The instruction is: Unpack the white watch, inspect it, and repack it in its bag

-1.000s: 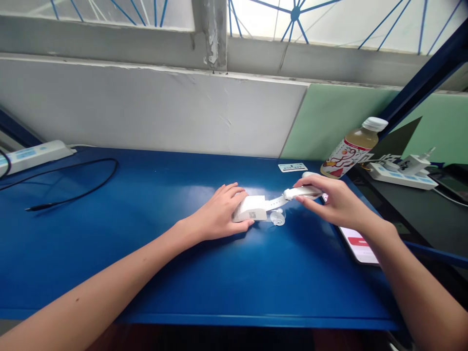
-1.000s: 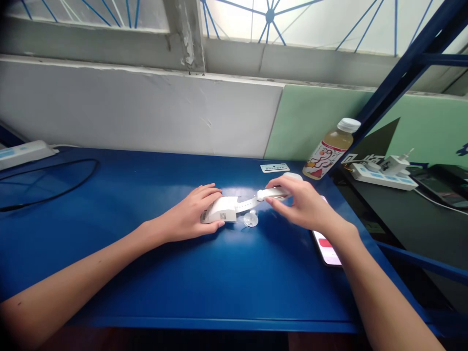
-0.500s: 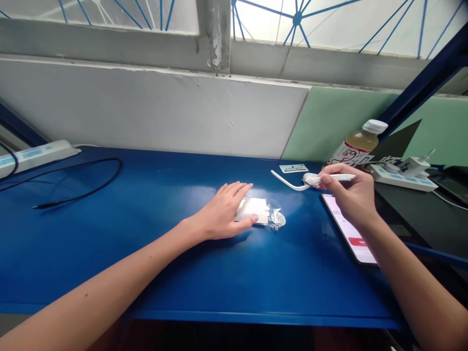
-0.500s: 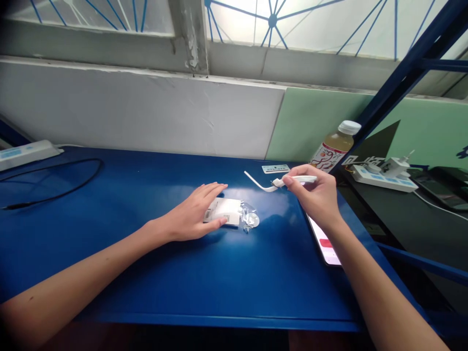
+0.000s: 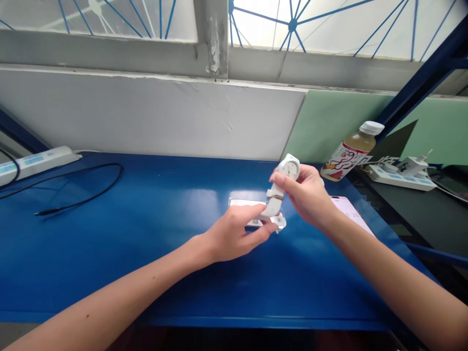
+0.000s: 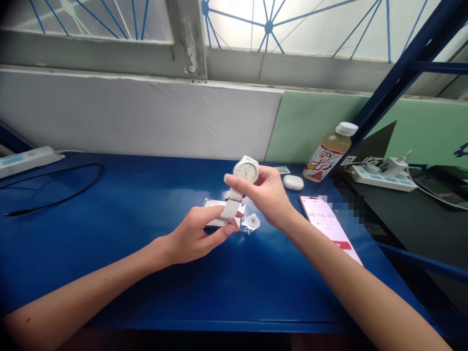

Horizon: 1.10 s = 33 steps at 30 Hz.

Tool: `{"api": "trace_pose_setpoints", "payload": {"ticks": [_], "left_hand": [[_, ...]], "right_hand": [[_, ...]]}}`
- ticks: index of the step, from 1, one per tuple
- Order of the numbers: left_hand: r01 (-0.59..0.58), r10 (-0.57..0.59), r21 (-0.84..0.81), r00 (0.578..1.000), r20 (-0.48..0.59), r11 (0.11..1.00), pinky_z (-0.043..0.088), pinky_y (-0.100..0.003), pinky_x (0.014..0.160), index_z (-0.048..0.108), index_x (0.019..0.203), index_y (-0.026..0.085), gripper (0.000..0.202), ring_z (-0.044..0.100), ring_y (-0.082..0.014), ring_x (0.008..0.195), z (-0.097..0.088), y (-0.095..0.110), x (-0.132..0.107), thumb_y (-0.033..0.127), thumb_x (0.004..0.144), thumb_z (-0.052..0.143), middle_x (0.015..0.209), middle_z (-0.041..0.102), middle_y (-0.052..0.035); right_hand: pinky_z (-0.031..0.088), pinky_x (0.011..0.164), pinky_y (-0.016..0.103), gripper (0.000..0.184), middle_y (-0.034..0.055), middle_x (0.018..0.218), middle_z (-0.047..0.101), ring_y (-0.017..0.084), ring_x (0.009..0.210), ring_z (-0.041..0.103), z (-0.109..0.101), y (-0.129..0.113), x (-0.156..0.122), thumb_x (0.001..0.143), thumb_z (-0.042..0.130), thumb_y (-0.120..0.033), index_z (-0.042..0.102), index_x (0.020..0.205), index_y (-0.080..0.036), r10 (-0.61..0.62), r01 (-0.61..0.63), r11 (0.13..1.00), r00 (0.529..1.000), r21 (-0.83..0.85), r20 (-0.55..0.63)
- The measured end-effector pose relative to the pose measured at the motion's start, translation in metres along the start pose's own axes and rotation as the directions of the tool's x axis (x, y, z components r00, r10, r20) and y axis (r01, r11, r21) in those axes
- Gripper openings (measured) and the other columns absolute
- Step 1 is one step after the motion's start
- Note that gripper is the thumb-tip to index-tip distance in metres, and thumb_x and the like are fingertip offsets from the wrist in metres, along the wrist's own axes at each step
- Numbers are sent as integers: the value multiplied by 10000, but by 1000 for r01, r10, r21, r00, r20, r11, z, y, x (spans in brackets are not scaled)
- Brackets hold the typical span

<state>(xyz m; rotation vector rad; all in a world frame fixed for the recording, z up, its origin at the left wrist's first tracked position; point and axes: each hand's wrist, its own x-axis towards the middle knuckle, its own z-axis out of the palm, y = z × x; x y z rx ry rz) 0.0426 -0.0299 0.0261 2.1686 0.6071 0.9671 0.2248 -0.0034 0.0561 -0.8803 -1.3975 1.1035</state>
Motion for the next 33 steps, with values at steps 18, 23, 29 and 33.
{"api": "trace_pose_setpoints", "payload": {"ticks": [18, 23, 29, 33], "left_hand": [[520, -495, -796, 802, 333, 308, 587, -323, 605, 650, 973, 87, 341, 721, -202, 607, 7, -4, 6, 384, 1003, 485, 731, 716, -108], [517, -511, -814, 791, 337, 264, 593, -355, 694, 667, 929, 59, 347, 742, -235, 742, 10, -7, 5, 368, 990, 521, 831, 730, -159], [551, -547, -804, 753, 365, 222, 585, -358, 674, 652, 910, 68, 338, 736, -233, 720, 7, -6, 5, 369, 994, 523, 815, 732, -155], [560, -575, -802, 733, 363, 208, 582, -347, 672, 649, 914, 65, 340, 734, -222, 714, 6, -2, 6, 346, 1011, 486, 824, 732, -159]], "right_hand": [[469, 1049, 433, 387, 115, 1160, 743, 251, 1149, 662, 23, 22, 26, 973, 439, -408, 704, 1111, -160, 294, -465, 776, 865, 427, 406], [453, 1067, 385, 446, 109, 1211, 725, 237, 1200, 634, 23, 20, 24, 973, 410, -457, 707, 1110, -155, 258, -462, 753, 862, 468, 436], [459, 1053, 403, 517, 128, 1219, 719, 261, 1212, 626, 22, 18, 24, 940, 425, -555, 691, 1121, -150, 274, -479, 760, 849, 439, 451], [458, 1051, 410, 582, 136, 1204, 724, 263, 1176, 646, 20, 19, 25, 947, 351, -572, 686, 1126, -131, 270, -496, 738, 839, 458, 473]]}}
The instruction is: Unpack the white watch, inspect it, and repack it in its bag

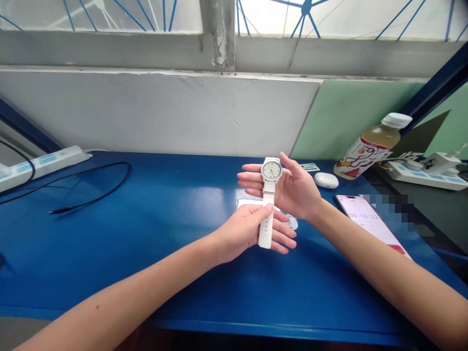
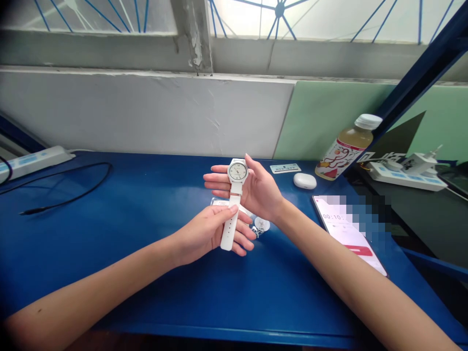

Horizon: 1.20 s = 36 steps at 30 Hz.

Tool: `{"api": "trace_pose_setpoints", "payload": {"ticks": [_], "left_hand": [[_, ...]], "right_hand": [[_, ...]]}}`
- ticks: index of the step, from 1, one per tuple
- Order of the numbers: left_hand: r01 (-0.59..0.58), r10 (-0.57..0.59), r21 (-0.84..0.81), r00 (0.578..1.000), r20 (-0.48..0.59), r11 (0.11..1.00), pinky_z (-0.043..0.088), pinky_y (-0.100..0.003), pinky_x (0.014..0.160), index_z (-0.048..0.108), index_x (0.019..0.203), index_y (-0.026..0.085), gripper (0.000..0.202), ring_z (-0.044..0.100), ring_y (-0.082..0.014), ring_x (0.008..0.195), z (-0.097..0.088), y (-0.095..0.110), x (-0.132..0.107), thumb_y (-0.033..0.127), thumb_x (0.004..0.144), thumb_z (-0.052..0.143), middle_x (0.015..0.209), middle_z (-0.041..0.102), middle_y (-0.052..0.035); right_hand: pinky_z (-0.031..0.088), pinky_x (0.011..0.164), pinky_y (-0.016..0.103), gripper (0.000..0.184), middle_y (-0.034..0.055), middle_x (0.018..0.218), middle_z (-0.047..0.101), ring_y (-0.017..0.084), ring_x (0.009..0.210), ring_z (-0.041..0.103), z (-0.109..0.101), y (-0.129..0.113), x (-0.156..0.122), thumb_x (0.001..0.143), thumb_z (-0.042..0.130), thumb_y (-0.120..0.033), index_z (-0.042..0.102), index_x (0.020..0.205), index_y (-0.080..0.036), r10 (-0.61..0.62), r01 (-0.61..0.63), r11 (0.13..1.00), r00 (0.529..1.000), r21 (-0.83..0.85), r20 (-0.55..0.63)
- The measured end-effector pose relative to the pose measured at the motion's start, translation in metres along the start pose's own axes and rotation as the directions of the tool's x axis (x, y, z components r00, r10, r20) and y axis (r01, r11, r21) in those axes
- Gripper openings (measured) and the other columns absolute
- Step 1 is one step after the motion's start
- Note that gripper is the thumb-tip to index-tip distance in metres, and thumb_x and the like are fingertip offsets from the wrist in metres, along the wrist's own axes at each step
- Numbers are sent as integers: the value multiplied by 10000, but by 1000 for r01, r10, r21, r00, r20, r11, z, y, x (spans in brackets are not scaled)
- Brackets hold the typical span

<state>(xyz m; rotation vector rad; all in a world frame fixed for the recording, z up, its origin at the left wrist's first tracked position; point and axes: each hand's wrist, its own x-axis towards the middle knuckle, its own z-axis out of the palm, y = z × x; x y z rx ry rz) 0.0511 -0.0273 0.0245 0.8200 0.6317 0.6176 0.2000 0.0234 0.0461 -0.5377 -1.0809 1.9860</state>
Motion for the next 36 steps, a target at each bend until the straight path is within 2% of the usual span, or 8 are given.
{"api": "trace_pose_setpoints", "payload": {"ticks": [4, 8, 15, 20, 24, 27, 32, 36], "left_hand": [[-1, 1, 6, 1000, -13, 1000, 581, -350, 681, 649, 944, 59, 328, 734, -219, 715, 0, 0, 1, 323, 1016, 467, 838, 731, -164], [-41, 42, 28, 999, -28, 999, 573, -351, 692, 641, 974, 71, 308, 703, -183, 651, -2, 1, 1, 356, 994, 527, 753, 703, -103], [-101, 105, 77, 993, -53, 992, 542, -345, 729, 594, 1030, 107, 322, 699, -176, 682, 2, 5, -3, 382, 897, 695, 783, 692, -54], [-73, 72, 33, 996, 53, 997, 543, -355, 761, 638, 1029, 106, 331, 727, -211, 744, 2, 1, -3, 425, 941, 628, 837, 716, -96], [-39, 35, 22, 984, 177, 999, 545, -351, 796, 676, 1044, 96, 345, 738, -230, 817, 0, 0, -3, 418, 972, 579, 899, 731, -135], [-5, -1, 27, 981, 193, 1000, 550, -355, 808, 673, 1079, 82, 345, 741, -239, 847, 0, 1, -3, 392, 989, 554, 938, 737, -160], [-45, 42, 62, 998, 48, 997, 549, -368, 833, 662, 1074, 97, 288, 746, -233, 844, 0, 2, -2, 356, 959, 617, 970, 746, -155], [-63, 60, 85, 997, 44, 994, 538, -432, 899, 663, 1067, 108, 286, 744, -265, 907, -1, 1, -1, 344, 909, 687, 1047, 739, -169]], "right_hand": [[492, 1001, 409, 558, 141, 1148, 739, 255, 1072, 685, -1, 0, 1, 940, 292, -457, 685, 1125, -107, 1, 1, 1000, 999, 29, -48], [554, 859, 362, 513, 128, 927, 761, 219, 841, 704, -4, -2, 3, 908, 306, -364, 703, 1064, -80, -8, 18, 998, 988, 67, -153], [552, 663, 260, 269, 21, 741, 691, 152, 683, 661, -8, -8, 3, 885, 600, -432, 701, 869, -184, -73, 84, 996, 960, 31, -269], [546, 693, 262, 231, -12, 737, 695, 155, 727, 678, -7, -5, 3, 802, 732, -445, 660, 743, -233, -173, 148, 984, 931, -101, -322], [546, 886, 341, 270, 46, 1005, 762, 209, 988, 702, -4, 0, 0, 864, 648, -484, 718, 880, -224, -59, 50, 996, 991, -78, -116], [519, 972, 344, 243, 43, 1122, 755, 205, 1099, 681, -3, -1, -3, 919, 578, -356, 722, 1062, -223, -4, 5, 999, 1000, -50, 26], [531, 968, 313, 330, 58, 1181, 741, 203, 1127, 677, -3, -9, -4, 908, 534, -208, 654, 1215, -201, 23, -23, 998, 1000, -63, -8], [579, 879, 312, 431, 50, 1181, 741, 196, 1034, 717, -2, -11, -4, 901, 555, -187, 555, 1327, -248, 26, -30, 996, 998, -84, -50]]}}
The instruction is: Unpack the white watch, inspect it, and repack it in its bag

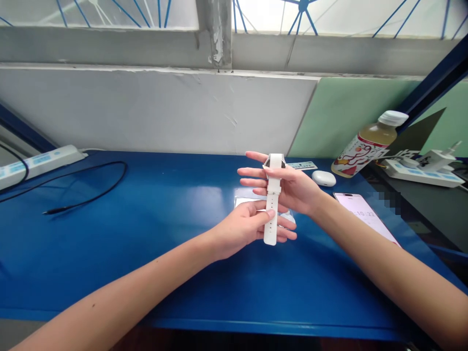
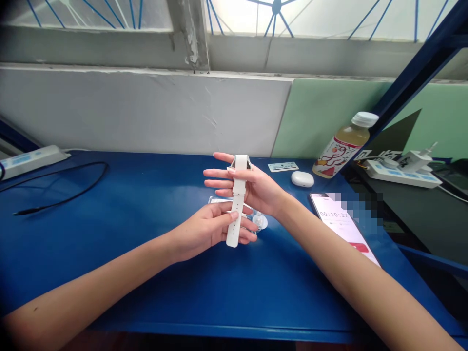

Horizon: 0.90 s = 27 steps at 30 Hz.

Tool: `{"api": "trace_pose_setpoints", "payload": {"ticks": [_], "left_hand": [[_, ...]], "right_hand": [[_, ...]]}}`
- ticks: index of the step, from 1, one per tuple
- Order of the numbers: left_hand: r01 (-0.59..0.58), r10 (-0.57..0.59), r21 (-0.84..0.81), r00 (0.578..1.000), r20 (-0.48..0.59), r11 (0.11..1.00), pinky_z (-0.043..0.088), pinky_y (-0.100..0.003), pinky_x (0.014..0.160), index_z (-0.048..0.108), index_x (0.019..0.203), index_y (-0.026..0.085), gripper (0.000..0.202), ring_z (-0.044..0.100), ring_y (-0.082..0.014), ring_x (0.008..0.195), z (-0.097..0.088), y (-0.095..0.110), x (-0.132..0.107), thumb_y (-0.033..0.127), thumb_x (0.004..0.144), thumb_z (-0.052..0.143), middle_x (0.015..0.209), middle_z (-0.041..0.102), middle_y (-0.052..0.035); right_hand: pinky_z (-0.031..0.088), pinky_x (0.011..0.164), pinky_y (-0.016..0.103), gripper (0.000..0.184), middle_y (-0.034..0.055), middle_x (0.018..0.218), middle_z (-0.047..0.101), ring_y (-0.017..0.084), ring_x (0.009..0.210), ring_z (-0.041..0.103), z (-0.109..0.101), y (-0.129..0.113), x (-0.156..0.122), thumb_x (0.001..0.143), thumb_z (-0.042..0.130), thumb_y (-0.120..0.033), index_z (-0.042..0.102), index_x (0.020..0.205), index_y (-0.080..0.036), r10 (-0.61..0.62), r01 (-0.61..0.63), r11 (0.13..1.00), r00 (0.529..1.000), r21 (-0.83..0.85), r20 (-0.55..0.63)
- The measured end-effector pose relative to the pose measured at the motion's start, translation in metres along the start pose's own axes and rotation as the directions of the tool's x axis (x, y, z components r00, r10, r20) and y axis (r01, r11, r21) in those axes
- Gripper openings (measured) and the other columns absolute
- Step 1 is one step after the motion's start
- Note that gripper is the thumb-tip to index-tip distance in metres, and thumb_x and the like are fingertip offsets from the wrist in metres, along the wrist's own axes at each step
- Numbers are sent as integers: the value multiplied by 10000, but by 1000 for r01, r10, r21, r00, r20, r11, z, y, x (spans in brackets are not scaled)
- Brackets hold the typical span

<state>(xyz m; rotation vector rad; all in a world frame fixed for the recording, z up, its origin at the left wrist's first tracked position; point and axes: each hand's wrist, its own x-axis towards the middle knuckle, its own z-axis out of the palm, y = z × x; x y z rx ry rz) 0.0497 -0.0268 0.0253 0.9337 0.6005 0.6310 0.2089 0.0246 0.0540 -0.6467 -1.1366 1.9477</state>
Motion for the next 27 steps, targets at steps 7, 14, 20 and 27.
{"api": "trace_pose_setpoints", "payload": {"ticks": [7, 14, 20, 27], "left_hand": [[-13, 12, -33, 1000, -7, 999, 477, -471, 1022, 660, 1114, 65, 382, 636, -348, 1176, 0, -1, -1, 344, 866, 743, 1223, 670, -239], [4, -3, -105, 1000, 10, 994, 499, -502, 973, 573, 1215, 96, 421, 703, -325, 1058, -2, -2, -1, 283, 876, 739, 1140, 708, -229], [6, -2, -104, 999, 40, 995, 463, -474, 1041, 664, 1127, 43, 323, 620, -357, 1200, -3, 0, 0, 231, 874, 733, 1236, 660, -253], [34, -21, -125, 995, 100, 992, 475, -466, 1035, 659, 1176, 25, 311, 617, -358, 1203, -7, 0, -1, 182, 909, 680, 1290, 623, -272]], "right_hand": [[544, 967, 350, 387, 104, 1233, 713, 225, 1105, 689, 0, 1, 2, 981, 431, -400, 641, 1214, -173, 17, -18, 999, 1000, 45, 17], [517, 1006, 350, 462, 135, 1322, 660, 232, 1173, 653, -6, 0, 3, 995, 387, -453, 666, 1174, -131, 34, -35, 999, 999, 41, 13], [508, 1011, 355, 470, 138, 1288, 680, 232, 1170, 651, -11, 0, 4, 998, 371, -434, 667, 1173, -114, 52, -55, 997, 997, 54, 60], [488, 1028, 389, 481, 147, 1230, 710, 255, 1156, 655, -15, -1, 3, 959, 367, -385, 669, 1178, -82, 77, -85, 994, 991, 72, 106]]}}
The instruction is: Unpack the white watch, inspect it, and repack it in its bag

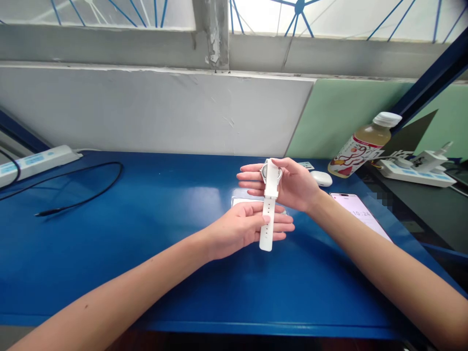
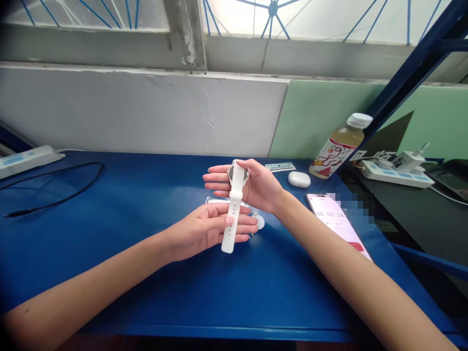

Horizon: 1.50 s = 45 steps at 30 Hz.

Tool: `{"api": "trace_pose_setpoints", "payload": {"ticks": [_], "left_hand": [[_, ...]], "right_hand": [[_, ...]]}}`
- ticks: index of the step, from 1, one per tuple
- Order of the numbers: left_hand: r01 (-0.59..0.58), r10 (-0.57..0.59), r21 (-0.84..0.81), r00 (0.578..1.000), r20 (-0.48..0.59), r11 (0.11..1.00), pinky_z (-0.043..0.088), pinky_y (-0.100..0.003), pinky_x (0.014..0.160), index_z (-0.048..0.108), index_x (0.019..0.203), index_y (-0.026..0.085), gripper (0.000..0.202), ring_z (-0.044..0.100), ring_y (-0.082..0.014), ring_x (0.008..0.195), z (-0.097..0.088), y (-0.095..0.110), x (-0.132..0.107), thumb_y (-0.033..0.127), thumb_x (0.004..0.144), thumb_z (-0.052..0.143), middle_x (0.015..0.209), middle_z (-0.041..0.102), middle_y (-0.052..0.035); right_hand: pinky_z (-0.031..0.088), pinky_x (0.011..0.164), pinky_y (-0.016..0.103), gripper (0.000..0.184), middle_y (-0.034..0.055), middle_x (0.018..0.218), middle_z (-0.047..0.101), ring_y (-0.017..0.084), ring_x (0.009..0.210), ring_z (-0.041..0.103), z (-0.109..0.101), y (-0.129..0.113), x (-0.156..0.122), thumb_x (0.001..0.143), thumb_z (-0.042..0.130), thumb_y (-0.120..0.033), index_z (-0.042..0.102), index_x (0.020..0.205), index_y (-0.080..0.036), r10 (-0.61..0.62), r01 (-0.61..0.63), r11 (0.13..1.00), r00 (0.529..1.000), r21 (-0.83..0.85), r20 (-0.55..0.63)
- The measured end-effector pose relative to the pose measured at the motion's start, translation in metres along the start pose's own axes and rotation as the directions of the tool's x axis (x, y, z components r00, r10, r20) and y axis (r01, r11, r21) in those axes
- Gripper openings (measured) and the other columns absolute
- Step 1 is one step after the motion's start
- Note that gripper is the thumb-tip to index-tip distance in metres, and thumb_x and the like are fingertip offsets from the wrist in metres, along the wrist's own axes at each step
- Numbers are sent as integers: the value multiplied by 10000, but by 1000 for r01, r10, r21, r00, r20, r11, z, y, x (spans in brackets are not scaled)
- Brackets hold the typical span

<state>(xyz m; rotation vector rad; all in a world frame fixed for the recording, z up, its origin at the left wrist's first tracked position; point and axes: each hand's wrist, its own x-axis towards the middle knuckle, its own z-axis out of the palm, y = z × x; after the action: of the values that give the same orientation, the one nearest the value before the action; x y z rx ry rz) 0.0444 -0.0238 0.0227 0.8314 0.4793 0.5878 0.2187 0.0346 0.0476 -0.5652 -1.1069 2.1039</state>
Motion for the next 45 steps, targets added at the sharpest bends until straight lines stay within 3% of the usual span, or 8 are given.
{"api": "trace_pose_setpoints", "payload": {"ticks": [6, 15, 25, 29, 32, 34, 40, 45], "left_hand": [[13, -13, -8, 1000, 6, 1000, 484, -460, 1028, 655, 1175, 35, 283, 624, -349, 1195, -1, 0, 0, 138, 912, 660, 1300, 621, -261], [8, -8, -33, 1000, 0, 999, 494, -454, 1007, 660, 1144, 57, 272, 655, -337, 1151, 0, 0, 0, 139, 886, 690, 1268, 645, -251], [35, -34, -97, 999, 10, 995, 485, -443, 990, 673, 1126, 42, 280, 703, -311, 1052, -3, 3, 0, 226, 925, 611, 1160, 707, -224], [72, -64, -296, 997, 39, 952, 443, -467, 1027, 640, 1158, -43, 703, 679, -353, 1089, -5, 9, -2, 566, 997, 327, 1146, 694, -274], [9, -32, -376, 998, -54, 927, 410, -487, 1056, 569, 1234, -84, 842, 621, -396, 1177, -4, 13, -2, 653, 979, 251, 1244, 629, -314], [1, -46, -376, 993, -111, 927, 395, -485, 1072, 517, 1281, -100, 835, 589, -403, 1219, -1, 14, -2, 645, 979, 290, 1303, 582, -331], [-130, 105, -205, 986, -130, 970, 407, -482, 1063, 601, 1217, 37, 449, 585, -363, 1232, 2, 11, 0, 403, 962, 548, 1229, 660, -234], [-148, 150, 34, 985, -86, 988, 510, -398, 925, 691, 1000, 87, 197, 705, -238, 929, 2, 3, 1, 253, 895, 707, 914, 731, -110]], "right_hand": [[445, 1067, 437, 599, 156, 1255, 694, 295, 1184, 635, 2, -1, -2, 949, 330, -520, 661, 1187, -81, 13, -13, 1000, 999, 6, 37], [378, 1107, 474, 611, 151, 1255, 693, 298, 1204, 620, 3, -1, -3, 917, 261, -475, 630, 1217, -92, 11, -13, 1000, 993, 17, 114], [531, 927, 405, 435, 73, 889, 749, 211, 816, 697, 2, -2, -1, 918, 393, -389, 700, 1101, -142, -73, 74, 997, 994, 2, -79], [541, 924, 314, 205, -5, 765, 722, 159, 821, 709, -4, -9, 1, 903, 590, -394, 701, 901, -222, -294, 313, 949, 912, 24, -285], [544, 924, 280, 197, -33, 748, 720, 145, 862, 724, -8, -11, 5, 854, 694, -427, 648, 789, -247, -428, 457, 889, 809, -26, -403], [564, 886, 301, 259, -22, 781, 743, 164, 868, 732, -7, -10, 7, 817, 728, -484, 631, 787, -247, -467, 463, 879, 784, -115, -410], [559, 714, 312, 371, 39, 853, 776, 207, 888, 716, 11, 3, 3, 830, 664, -592, 617, 830, -224, -402, 274, 851, 889, -449, -218], [486, 543, 248, 317, 61, 1215, 701, 151, 768, 673, 22, 5, -3, 835, 686, -518, 684, 817, -201, -380, 174, 722, 908, -669, -174]]}}
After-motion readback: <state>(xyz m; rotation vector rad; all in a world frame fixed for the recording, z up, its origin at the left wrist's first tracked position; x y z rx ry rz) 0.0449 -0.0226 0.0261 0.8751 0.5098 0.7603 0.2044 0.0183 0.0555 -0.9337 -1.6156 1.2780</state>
